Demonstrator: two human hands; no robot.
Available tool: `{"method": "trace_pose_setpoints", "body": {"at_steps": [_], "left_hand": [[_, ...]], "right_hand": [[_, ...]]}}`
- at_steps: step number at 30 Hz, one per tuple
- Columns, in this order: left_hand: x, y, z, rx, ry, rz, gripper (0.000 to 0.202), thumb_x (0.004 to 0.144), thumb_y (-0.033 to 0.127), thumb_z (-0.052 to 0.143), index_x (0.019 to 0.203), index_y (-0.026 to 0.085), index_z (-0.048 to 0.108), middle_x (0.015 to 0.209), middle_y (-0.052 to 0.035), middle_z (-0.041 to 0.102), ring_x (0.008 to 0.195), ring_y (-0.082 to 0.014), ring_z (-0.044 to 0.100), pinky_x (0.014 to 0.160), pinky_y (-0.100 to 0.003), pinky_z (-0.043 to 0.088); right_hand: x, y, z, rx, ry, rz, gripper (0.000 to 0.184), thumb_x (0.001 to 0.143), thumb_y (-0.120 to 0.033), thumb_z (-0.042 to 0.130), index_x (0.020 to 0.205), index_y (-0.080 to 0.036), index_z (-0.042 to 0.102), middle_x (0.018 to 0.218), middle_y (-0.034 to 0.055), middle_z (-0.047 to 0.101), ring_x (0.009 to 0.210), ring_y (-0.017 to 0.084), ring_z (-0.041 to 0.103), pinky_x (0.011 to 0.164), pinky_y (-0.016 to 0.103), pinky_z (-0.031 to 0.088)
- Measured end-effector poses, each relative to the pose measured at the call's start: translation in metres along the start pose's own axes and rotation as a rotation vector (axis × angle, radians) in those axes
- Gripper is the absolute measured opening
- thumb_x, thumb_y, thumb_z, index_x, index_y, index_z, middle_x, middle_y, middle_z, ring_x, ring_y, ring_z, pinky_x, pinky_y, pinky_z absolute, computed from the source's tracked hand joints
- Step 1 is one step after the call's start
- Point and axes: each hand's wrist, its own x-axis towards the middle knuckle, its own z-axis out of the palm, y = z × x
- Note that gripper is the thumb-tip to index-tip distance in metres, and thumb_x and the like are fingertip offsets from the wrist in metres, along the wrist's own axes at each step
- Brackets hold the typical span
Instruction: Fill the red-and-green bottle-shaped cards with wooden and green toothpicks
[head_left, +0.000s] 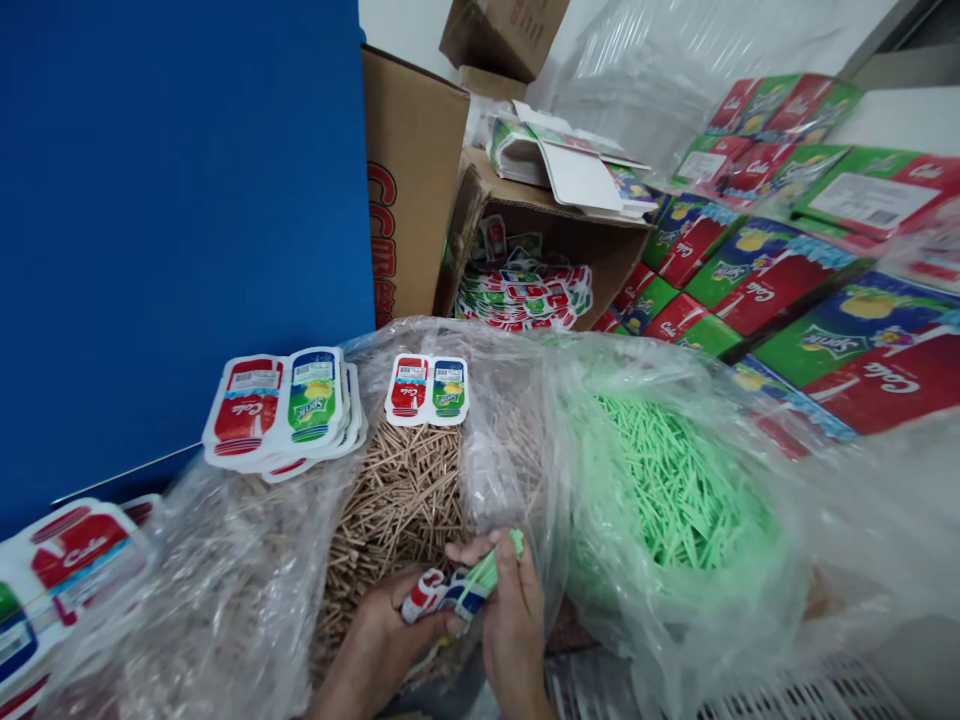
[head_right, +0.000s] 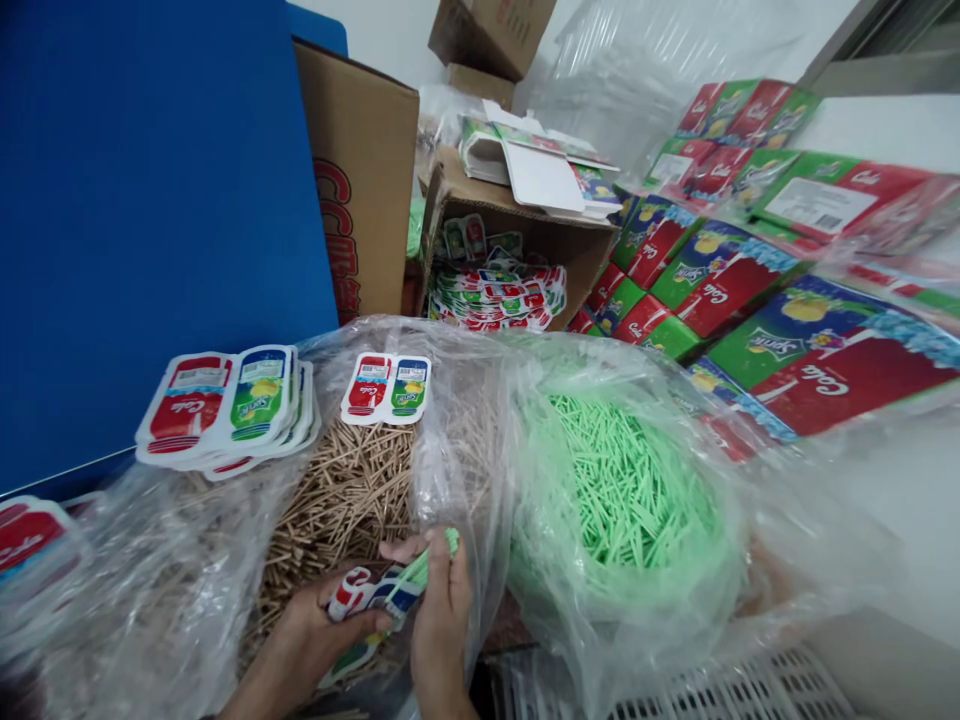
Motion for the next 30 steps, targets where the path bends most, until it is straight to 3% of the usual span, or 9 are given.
{"method": "trace_pose_setpoints", "body": {"at_steps": [3, 5, 8, 12, 16, 20, 25, 28, 30], "left_hand": [[-0.001, -0.003, 0.002, 0.057, 0.013, 0.034, 0.014, 0.058, 0.023, 0.069, 0.051, 0.018, 0.059, 0.054, 0.0037, 0.052, 0.055, -0.0146, 0.048, 0.053, -0.022, 0.040], [-0.002, -0.006, 0.004, 0.045, 0.032, 0.031, 0.017, 0.058, 0.027, 0.069, 0.049, 0.019, 0.056, 0.053, 0.0043, 0.048, 0.053, -0.0142, 0.046, 0.051, -0.022, 0.039], [-0.001, -0.010, 0.005, 0.003, 0.020, 0.003, 0.012, 0.059, 0.026, 0.068, 0.054, 0.018, 0.060, 0.056, 0.0023, 0.055, 0.056, -0.0155, 0.050, 0.054, -0.022, 0.042], [-0.002, -0.012, 0.002, -0.033, 0.030, 0.008, 0.007, 0.058, 0.020, 0.070, 0.065, 0.017, 0.069, 0.066, -0.0016, 0.067, 0.064, -0.0193, 0.058, 0.062, -0.025, 0.048], [-0.002, -0.010, -0.009, -0.066, 0.037, 0.108, 0.013, 0.063, 0.026, 0.072, 0.075, 0.020, 0.074, 0.075, -0.0021, 0.072, 0.071, -0.0209, 0.063, 0.066, -0.024, 0.050], [-0.003, -0.006, -0.023, -0.018, 0.037, 0.221, 0.013, 0.064, 0.025, 0.076, 0.076, 0.023, 0.076, 0.076, -0.0007, 0.072, 0.072, -0.0193, 0.065, 0.066, -0.021, 0.048], [-0.003, -0.002, -0.032, 0.009, 0.084, 0.323, 0.008, 0.062, 0.021, 0.077, 0.069, 0.022, 0.075, 0.071, -0.0003, 0.072, 0.069, -0.0182, 0.066, 0.064, -0.021, 0.049], [-0.003, -0.002, -0.034, 0.019, 0.126, 0.304, 0.006, 0.061, 0.021, 0.075, 0.068, 0.022, 0.075, 0.070, -0.0002, 0.072, 0.067, -0.0182, 0.066, 0.063, -0.021, 0.050], [-0.003, -0.001, -0.035, -0.003, 0.163, 0.262, 0.007, 0.062, 0.022, 0.074, 0.068, 0.021, 0.074, 0.071, 0.0000, 0.072, 0.068, -0.0186, 0.066, 0.062, -0.021, 0.051]], "right_hand": [[0.003, -0.002, 0.004, 0.152, 0.170, 0.094, 0.033, 0.072, -0.053, 0.067, 0.074, -0.022, 0.055, 0.063, -0.0029, 0.064, 0.065, 0.021, 0.069, 0.066, 0.034, 0.055], [0.003, -0.003, 0.006, 0.163, 0.183, 0.095, 0.031, 0.073, -0.050, 0.067, 0.075, -0.022, 0.054, 0.061, -0.0039, 0.062, 0.062, 0.020, 0.069, 0.061, 0.032, 0.055], [0.001, -0.001, 0.004, 0.037, 0.084, 0.035, 0.030, 0.081, -0.052, 0.056, 0.074, -0.023, 0.054, 0.061, -0.0032, 0.062, 0.063, 0.020, 0.069, 0.058, 0.030, 0.054], [-0.004, -0.001, -0.005, -0.302, -0.188, -0.105, 0.035, 0.087, -0.053, 0.047, 0.078, -0.023, 0.062, 0.083, 0.0038, 0.071, 0.097, 0.022, 0.064, 0.088, 0.035, 0.048], [-0.015, -0.009, -0.015, -0.478, -0.456, -0.140, 0.035, 0.090, -0.050, 0.044, 0.104, -0.025, 0.065, 0.110, 0.0057, 0.068, 0.114, 0.022, 0.056, 0.098, 0.035, 0.042], [-0.027, -0.014, -0.020, -0.478, -0.404, -0.260, 0.044, 0.092, -0.050, 0.040, 0.131, -0.031, 0.049, 0.131, 0.0042, 0.056, 0.121, 0.021, 0.051, 0.104, 0.038, 0.037], [-0.024, -0.017, -0.023, -0.528, -0.441, -0.291, 0.029, 0.092, -0.039, 0.047, 0.117, -0.033, 0.061, 0.114, 0.0029, 0.068, 0.106, 0.020, 0.062, 0.095, 0.034, 0.046], [-0.015, -0.017, -0.023, -0.539, -0.493, -0.295, 0.034, 0.091, -0.031, 0.049, 0.124, -0.029, 0.055, 0.113, 0.0044, 0.068, 0.101, 0.020, 0.064, 0.089, 0.032, 0.049], [-0.009, -0.016, -0.020, -0.653, -0.586, -0.297, 0.032, 0.086, -0.026, 0.055, 0.118, -0.026, 0.060, 0.105, 0.0045, 0.070, 0.094, 0.020, 0.066, 0.084, 0.029, 0.050]]}}
